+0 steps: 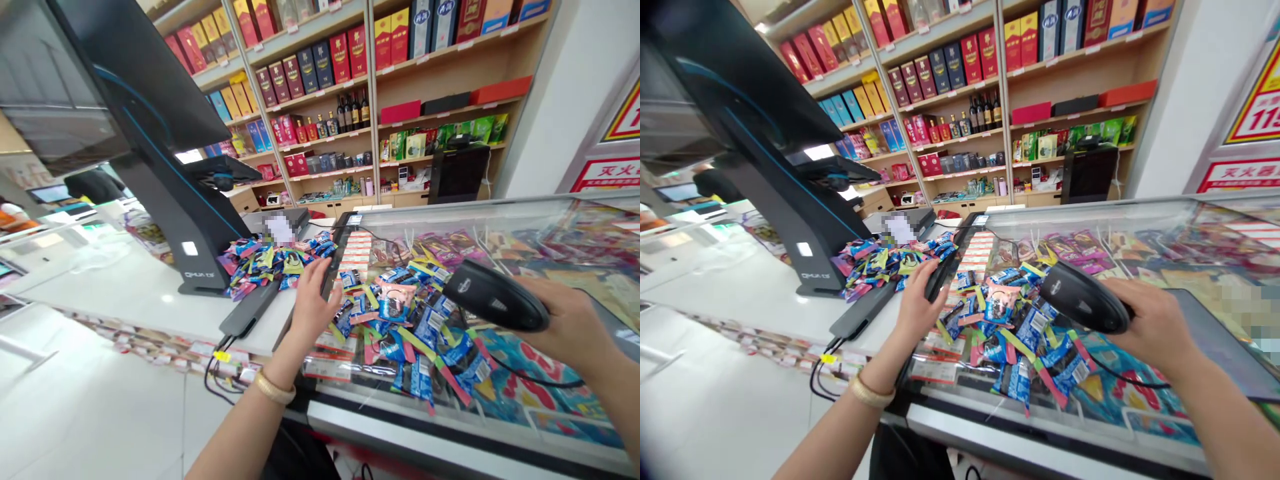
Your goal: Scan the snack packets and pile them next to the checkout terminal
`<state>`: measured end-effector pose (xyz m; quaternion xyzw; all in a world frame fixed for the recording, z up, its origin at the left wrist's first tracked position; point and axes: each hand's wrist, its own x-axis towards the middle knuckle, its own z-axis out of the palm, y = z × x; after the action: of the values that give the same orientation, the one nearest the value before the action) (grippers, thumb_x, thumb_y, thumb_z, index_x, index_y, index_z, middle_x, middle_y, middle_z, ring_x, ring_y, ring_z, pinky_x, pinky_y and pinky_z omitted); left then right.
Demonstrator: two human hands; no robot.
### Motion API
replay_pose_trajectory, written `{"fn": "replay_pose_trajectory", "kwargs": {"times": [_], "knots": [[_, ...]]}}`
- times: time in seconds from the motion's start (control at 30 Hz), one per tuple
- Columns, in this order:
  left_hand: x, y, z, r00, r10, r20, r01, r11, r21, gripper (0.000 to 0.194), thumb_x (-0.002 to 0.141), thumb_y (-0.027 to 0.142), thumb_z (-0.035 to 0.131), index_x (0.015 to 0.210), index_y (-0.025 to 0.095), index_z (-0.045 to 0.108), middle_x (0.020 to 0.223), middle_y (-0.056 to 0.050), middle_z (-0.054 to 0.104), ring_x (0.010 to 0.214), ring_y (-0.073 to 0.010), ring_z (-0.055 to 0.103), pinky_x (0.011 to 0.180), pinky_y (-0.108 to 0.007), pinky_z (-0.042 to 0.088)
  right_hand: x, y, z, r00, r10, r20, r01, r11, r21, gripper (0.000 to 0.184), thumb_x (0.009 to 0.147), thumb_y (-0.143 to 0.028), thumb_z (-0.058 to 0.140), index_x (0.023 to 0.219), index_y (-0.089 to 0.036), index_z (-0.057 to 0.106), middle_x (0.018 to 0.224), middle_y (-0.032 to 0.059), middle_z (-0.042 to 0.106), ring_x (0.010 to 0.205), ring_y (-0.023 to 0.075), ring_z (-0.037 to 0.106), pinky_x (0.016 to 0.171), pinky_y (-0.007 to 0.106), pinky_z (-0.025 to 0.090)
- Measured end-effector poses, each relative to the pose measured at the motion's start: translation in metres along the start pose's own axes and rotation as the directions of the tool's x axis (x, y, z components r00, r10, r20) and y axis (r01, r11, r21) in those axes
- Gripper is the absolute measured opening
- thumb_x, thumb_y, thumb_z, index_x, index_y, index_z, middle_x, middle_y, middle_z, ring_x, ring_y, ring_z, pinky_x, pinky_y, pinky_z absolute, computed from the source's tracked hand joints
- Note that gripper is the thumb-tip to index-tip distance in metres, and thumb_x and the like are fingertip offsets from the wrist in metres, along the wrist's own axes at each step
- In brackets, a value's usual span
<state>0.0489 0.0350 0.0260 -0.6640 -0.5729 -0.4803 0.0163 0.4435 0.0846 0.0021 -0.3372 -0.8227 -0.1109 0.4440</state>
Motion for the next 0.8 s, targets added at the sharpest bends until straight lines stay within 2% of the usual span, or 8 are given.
{"fn": "replay_pose_trajectory", "kwargs": {"times": [0.1,0.17,0.33,0.43,0.53,0.63,0.73,0.8], "knots": [[0.017,-0.037,-0.039,0.984,-0.041,-0.171,0.086,0.96,0.266,0.048,0.087,0.033,0.061,0.133,0.02,0.063,0.136,-0.017,0.063,0.133,-0.0327,0.056,0.117,-0.05,0.039,-0.005,0.003,0.002,1.0,-0.019,0.012,0.018,1.0,0.017,0.019,0.086,-0.027,0.064,0.104,-0.029,0.07,0.089,0.009,0.078,0.075,0.0269,0.074,0.069,0.038,0.056],[0.03,-0.06,-0.063,0.977,-0.069,-0.202,0.15,0.895,0.421,0.053,0.086,0.033,0.059,0.137,0.019,0.061,0.141,-0.018,0.062,0.136,-0.0346,0.054,0.118,-0.052,0.036,-0.006,0.004,0.004,0.997,-0.078,0.01,0.078,0.997,0.029,0.02,0.086,-0.028,0.065,0.106,-0.031,0.07,0.089,0.0076,0.078,0.075,0.0261,0.074,0.068,0.037,0.056],[0.052,-0.098,-0.096,0.985,-0.172,0.022,0.116,0.746,0.656,0.071,0.082,0.031,0.061,0.15,0.014,0.049,0.145,-0.022,0.062,0.147,-0.0412,0.043,0.121,-0.063,0.023,-0.007,-0.007,0.008,0.999,0.036,0.016,-0.036,0.999,0.02,0.018,0.089,-0.028,0.062,0.106,-0.029,0.069,0.094,0.0101,0.077,0.082,0.0284,0.075,0.076,0.04,0.057],[0.057,-0.109,-0.102,0.982,-0.145,0.119,0.023,0.723,0.69,0.066,0.085,0.029,0.054,0.147,0.009,0.052,0.143,-0.023,0.063,0.146,-0.0385,0.045,0.123,-0.059,0.02,-0.008,-0.007,0.009,1.0,0.019,0.006,-0.019,1.0,0.024,0.017,0.09,-0.028,0.061,0.105,-0.029,0.068,0.094,0.0101,0.077,0.082,0.0272,0.075,0.076,0.039,0.057],[0.061,-0.116,-0.105,0.985,-0.107,0.139,-0.015,0.736,0.677,0.055,0.088,0.031,0.05,0.139,0.012,0.06,0.138,-0.021,0.067,0.139,-0.036,0.053,0.122,-0.056,0.024,-0.01,0.002,0.01,0.998,-0.057,0.009,0.056,0.998,0.026,0.019,0.088,-0.028,0.064,0.107,-0.028,0.069,0.091,0.01,0.077,0.078,0.0263,0.075,0.071,0.036,0.057],[0.063,-0.122,-0.108,0.986,-0.088,0.139,-0.017,0.785,0.619,0.049,0.092,0.036,0.046,0.13,0.014,0.066,0.133,-0.02,0.069,0.131,-0.0358,0.059,0.118,-0.055,0.033,-0.011,0.01,0.01,0.999,-0.027,0.042,0.026,0.999,0.034,0.021,0.086,-0.029,0.066,0.105,-0.029,0.072,0.09,0.0103,0.078,0.075,0.0278,0.075,0.069,0.038,0.059],[0.058,-0.12,-0.109,0.996,-0.044,0.077,-0.003,0.851,0.526,0.046,0.095,0.039,0.042,0.122,0.015,0.07,0.129,-0.02,0.072,0.127,-0.0349,0.062,0.115,-0.054,0.039,-0.009,0.008,0.01,0.998,-0.032,0.053,0.029,0.998,0.054,0.018,0.084,-0.029,0.068,0.101,-0.03,0.072,0.089,0.0086,0.078,0.074,0.0282,0.075,0.068,0.038,0.06],[0.052,-0.11,-0.105,0.999,-0.008,-0.037,0.023,0.905,0.425,0.044,0.097,0.041,0.041,0.118,0.016,0.072,0.126,-0.018,0.073,0.125,-0.0335,0.063,0.116,-0.053,0.04,-0.008,0.002,0.009,0.998,-0.04,0.056,0.037,0.998,0.059,0.016,0.085,-0.026,0.067,0.099,-0.03,0.071,0.089,0.0084,0.077,0.075,0.0278,0.075,0.068,0.037,0.059]]}}
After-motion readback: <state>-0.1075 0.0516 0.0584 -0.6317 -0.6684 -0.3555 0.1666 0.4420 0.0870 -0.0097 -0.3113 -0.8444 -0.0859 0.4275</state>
